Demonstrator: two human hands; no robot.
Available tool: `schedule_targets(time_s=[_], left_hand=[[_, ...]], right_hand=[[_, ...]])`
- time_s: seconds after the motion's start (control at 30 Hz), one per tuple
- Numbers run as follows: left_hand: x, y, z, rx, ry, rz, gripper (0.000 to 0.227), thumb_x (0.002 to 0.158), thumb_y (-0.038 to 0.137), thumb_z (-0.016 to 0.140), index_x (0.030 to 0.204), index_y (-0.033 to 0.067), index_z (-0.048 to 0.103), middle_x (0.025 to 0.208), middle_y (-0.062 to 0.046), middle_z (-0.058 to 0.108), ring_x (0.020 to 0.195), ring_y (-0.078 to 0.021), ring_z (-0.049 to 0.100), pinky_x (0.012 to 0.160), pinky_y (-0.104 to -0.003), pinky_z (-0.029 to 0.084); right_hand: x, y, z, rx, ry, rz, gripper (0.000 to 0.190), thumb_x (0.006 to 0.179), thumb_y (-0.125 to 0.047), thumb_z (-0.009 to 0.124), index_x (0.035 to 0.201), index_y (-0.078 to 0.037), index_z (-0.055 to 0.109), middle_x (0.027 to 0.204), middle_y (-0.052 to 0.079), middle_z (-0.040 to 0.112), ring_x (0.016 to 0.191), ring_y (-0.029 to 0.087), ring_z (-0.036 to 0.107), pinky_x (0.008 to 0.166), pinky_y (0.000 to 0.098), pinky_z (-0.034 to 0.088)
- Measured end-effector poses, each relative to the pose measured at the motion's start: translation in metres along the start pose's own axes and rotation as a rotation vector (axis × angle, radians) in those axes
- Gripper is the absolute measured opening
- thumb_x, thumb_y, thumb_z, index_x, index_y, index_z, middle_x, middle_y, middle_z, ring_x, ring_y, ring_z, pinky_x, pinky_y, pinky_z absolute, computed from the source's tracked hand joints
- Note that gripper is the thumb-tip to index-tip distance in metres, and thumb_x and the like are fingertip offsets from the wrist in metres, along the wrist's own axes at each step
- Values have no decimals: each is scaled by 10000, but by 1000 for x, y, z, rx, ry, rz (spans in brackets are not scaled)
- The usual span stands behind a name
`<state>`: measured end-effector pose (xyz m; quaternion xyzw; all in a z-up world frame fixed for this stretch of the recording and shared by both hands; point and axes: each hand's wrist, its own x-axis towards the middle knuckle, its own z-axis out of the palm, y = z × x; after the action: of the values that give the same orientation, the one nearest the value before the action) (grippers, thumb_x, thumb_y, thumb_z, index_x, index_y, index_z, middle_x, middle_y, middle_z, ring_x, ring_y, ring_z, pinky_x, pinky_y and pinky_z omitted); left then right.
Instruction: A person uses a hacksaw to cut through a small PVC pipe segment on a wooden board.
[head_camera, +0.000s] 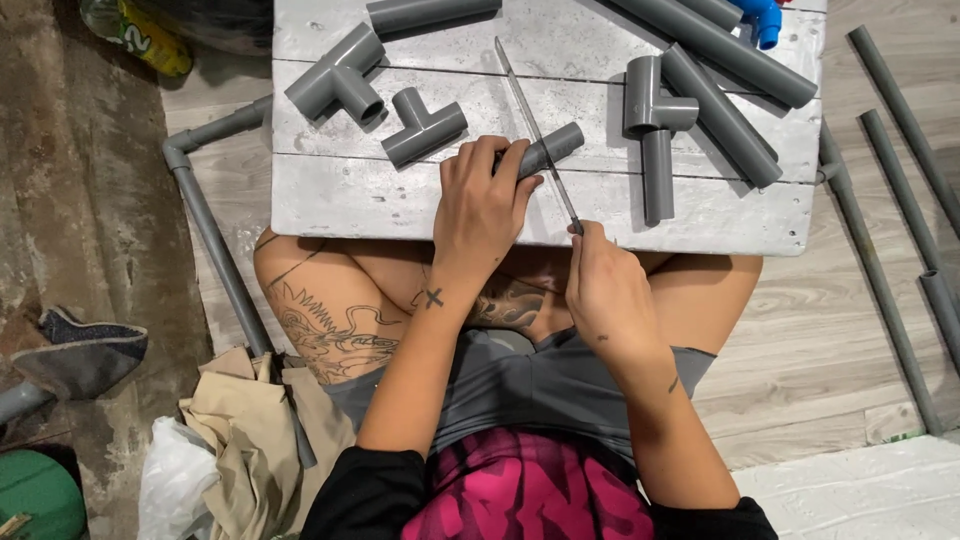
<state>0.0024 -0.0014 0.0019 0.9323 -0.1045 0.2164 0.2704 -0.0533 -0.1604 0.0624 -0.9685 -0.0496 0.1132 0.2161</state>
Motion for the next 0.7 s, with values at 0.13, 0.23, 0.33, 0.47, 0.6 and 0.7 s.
schedule_targets(time_s=[0.13, 0.23, 0.33, 0.47, 0.6, 0.7], left_hand=[[-1, 0, 3, -26, 27, -29, 291, 973, 244, 712, 1188, 50, 683, 937, -45, 547, 940, -242, 612, 804, -371, 487], [0, 1, 4, -37, 34, -43, 288, 963, 235, 726, 1180, 51, 677, 924, -44, 547, 931, -241, 612, 810, -376, 488], [2, 5, 3, 14, 60, -51, 260, 995, 245, 685, 1172, 56, 688, 908, -37, 532, 904, -239, 599, 803, -377, 469], [2, 5, 4, 33, 75, -83, 253, 977, 239, 698, 1152, 56, 688, 904, -48, 510, 896, -271, 573, 769, -405, 456], [5, 5, 0, -12, 77, -78, 235, 976, 191, 696, 1141, 24, 687, 903, -58, 503, 897, -289, 569, 758, -409, 463], [1, -2, 6, -23, 35, -36, 228, 998, 221, 655, 1161, 63, 686, 931, -25, 510, 959, -245, 566, 817, -376, 446]], right_hand=[[3, -5, -4, -35, 19, -23, 311, 1125, -158, 352, 1115, 24, 603, 697, 196, 645, 653, 406, 698, 469, 503, 547], [5, -5, -2, -32, 31, -32, 311, 1124, -136, 361, 1096, 43, 613, 703, 205, 647, 646, 396, 693, 480, 492, 547], [7, 5, 9, -49, -36, 0, 278, 1113, -171, 363, 1046, 0, 571, 680, 175, 622, 669, 412, 687, 514, 521, 541], [-6, 7, 8, -96, -106, 65, 279, 1115, -185, 351, 1031, 3, 540, 660, 173, 608, 669, 428, 678, 525, 539, 535], [-29, -8, -12, -38, -148, 82, 216, 1085, -88, 360, 1048, 48, 523, 667, 240, 598, 703, 488, 665, 537, 561, 534], [-25, 18, 8, -26, -143, 61, 129, 1025, -72, 402, 1034, 8, 502, 679, 245, 598, 710, 513, 661, 530, 586, 530]])
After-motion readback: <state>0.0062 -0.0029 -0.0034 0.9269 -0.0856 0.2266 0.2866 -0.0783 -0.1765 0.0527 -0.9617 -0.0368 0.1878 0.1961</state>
